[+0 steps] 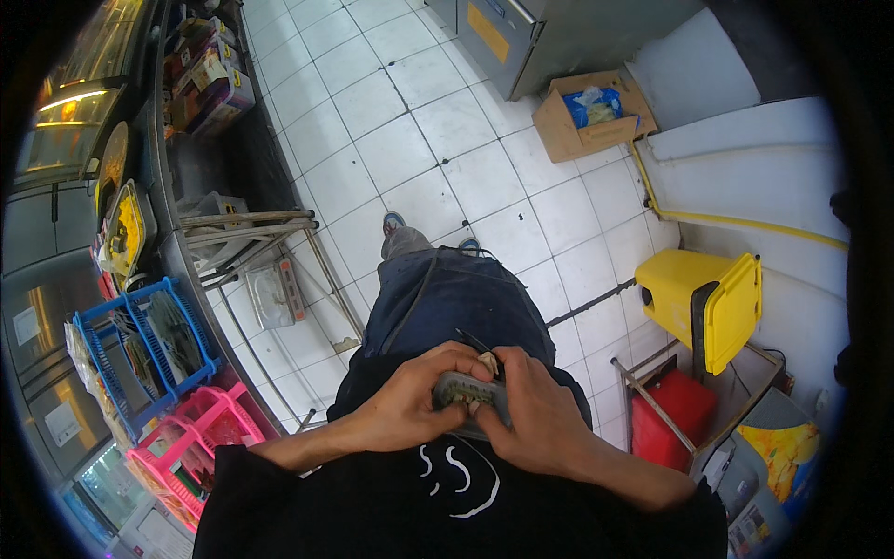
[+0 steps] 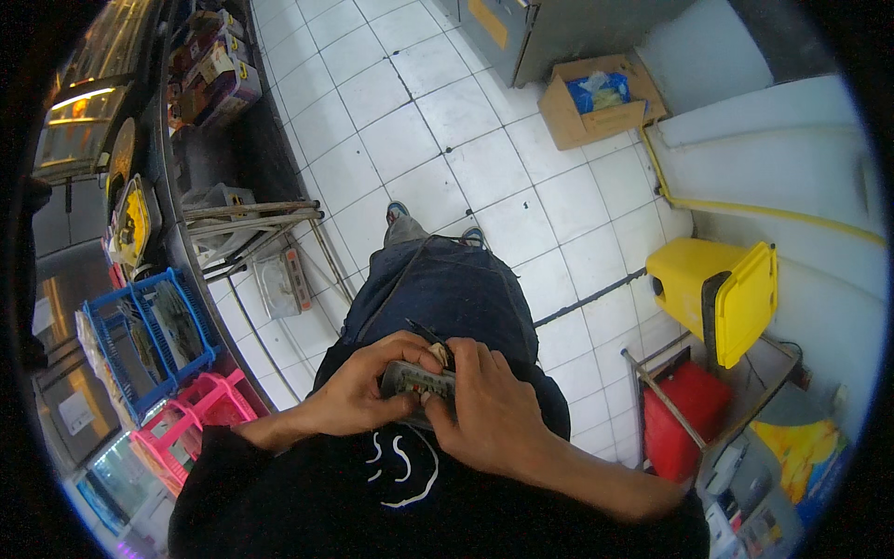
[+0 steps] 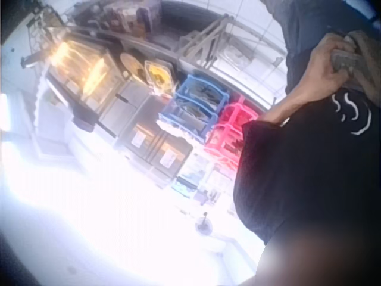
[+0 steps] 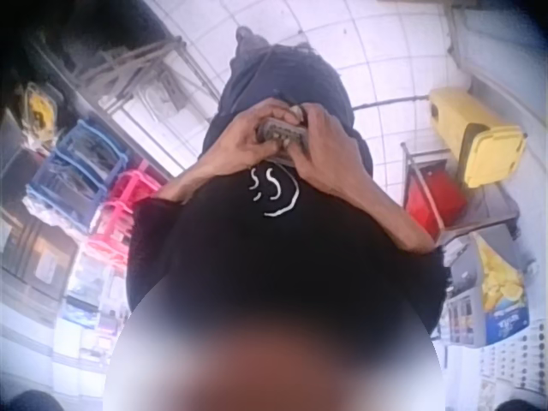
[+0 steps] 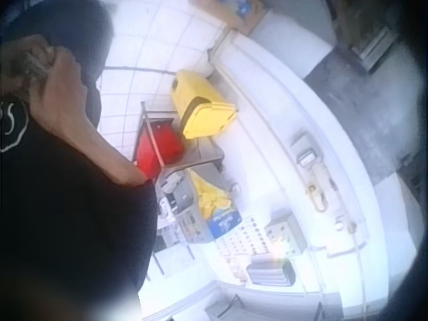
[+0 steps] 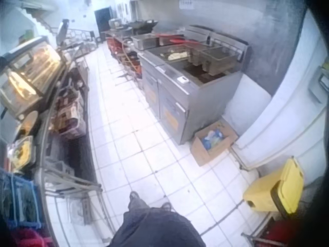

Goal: The person holds a small grey plastic housing containing a circuit board and uses a black pen-like tool to press and adjust internal components. The person repeatedly repositions the housing and applies pressure to different points inside the assembly.

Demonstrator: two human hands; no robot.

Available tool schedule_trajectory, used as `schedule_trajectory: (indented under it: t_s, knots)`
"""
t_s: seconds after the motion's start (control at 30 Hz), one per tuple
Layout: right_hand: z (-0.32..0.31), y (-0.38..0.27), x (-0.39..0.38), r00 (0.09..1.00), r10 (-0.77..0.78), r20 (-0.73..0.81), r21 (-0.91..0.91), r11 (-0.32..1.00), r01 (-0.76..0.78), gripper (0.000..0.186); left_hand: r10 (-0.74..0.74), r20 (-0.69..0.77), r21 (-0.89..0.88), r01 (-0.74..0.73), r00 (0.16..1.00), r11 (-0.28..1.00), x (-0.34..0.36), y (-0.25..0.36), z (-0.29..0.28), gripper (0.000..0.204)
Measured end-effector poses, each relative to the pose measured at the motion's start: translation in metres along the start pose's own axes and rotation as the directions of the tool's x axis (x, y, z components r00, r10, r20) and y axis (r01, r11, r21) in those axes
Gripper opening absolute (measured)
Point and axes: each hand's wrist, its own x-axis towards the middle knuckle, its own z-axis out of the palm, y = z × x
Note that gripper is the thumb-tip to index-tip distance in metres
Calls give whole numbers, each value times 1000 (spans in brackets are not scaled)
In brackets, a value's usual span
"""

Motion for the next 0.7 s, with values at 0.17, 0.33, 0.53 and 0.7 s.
schedule_trajectory:
  t_s: [0.17, 0.33, 0.53, 0.7]
  knots:
    - [-3, 0, -1, 1000, -8, 10, 46, 999, 8, 51, 68, 18, 7, -68, 998, 998, 1, -3, -2, 47]
    - [-3, 1, 1, 999, -51, 6, 54, 997, 51, 55, 31, 1, -45, -30, 1000, 999, 1, -6, -1, 46]
    - [-8, 1, 0, 998, -58, 27, 151, 987, 53, 61, 6, -16, -77, -7, 1000, 997, -3, -8, -2, 44]
    - [-12, -1, -5, 987, -89, -137, 129, 986, 107, 67, 32, -61, -127, -40, 998, 991, -4, -10, -4, 44]
